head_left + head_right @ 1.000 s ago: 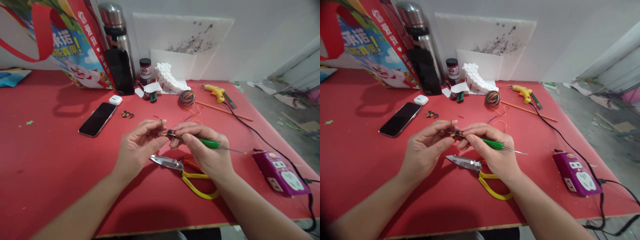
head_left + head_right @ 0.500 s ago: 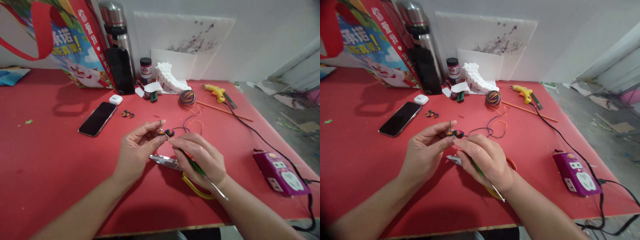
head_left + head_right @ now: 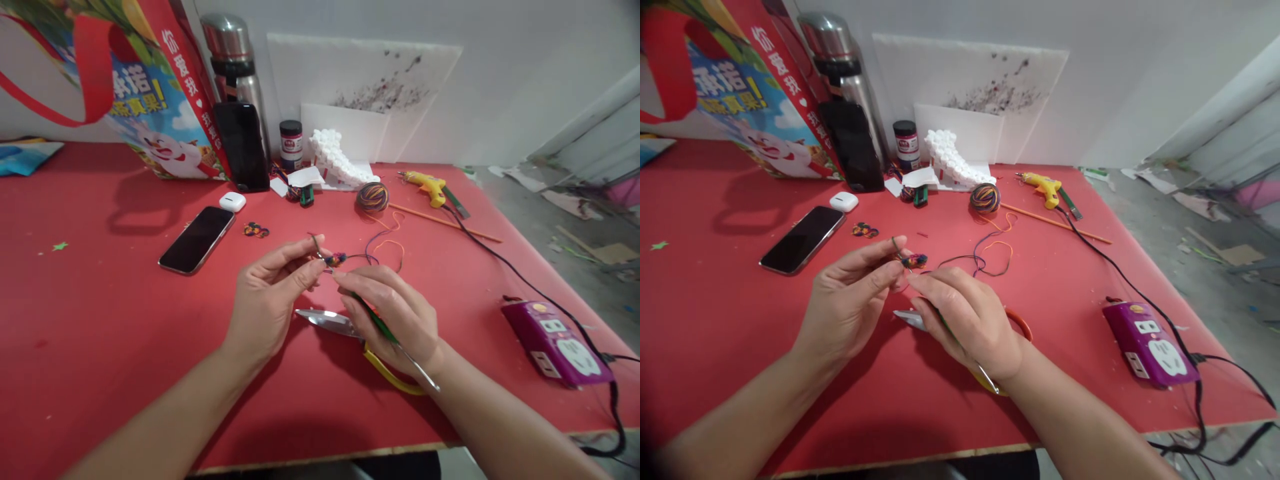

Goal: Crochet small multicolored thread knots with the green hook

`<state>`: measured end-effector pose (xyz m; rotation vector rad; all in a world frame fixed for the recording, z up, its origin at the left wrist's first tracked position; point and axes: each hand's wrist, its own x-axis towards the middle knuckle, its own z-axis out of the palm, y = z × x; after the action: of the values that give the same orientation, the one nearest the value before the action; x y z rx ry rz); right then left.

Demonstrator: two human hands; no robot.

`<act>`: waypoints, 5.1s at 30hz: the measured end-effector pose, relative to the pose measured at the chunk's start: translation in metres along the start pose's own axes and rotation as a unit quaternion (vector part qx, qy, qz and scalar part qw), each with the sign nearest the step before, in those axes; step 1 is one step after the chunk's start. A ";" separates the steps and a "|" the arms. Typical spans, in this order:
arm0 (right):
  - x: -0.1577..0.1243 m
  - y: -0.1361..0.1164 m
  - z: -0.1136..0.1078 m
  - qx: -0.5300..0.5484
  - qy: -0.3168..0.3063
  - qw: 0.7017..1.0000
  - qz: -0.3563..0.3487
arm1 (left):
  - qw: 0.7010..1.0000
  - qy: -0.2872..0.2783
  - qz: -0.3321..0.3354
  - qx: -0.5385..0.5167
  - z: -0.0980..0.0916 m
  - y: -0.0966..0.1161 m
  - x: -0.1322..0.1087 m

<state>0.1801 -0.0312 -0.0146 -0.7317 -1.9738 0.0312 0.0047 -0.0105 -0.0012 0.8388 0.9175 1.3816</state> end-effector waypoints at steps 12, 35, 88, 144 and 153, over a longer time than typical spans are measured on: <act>0.003 -0.003 0.002 0.043 -0.006 0.999 0.033 | 0.999 -0.041 0.001 -0.011 -0.004 -0.003 -0.001; 0.001 -0.006 0.005 0.089 -0.006 0.994 0.059 | 0.999 -0.032 -0.019 0.009 -0.004 -0.001 -0.003; -0.001 -0.001 0.003 0.080 -0.037 0.996 0.032 | 0.999 -0.029 -0.011 0.036 -0.007 0.004 0.000; -0.004 -0.011 0.025 -0.031 0.026 0.999 0.021 | 0.998 -0.006 0.036 0.045 -0.001 -0.002 -0.011; -0.006 -0.008 0.022 -0.044 0.020 0.999 -0.002 | 0.998 -0.008 -0.056 -0.036 0.007 0.004 -0.014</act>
<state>0.1606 -0.0352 -0.0279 -0.7802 -1.9475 -0.0737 0.0093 -0.0243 0.0060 0.7328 0.8835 1.3020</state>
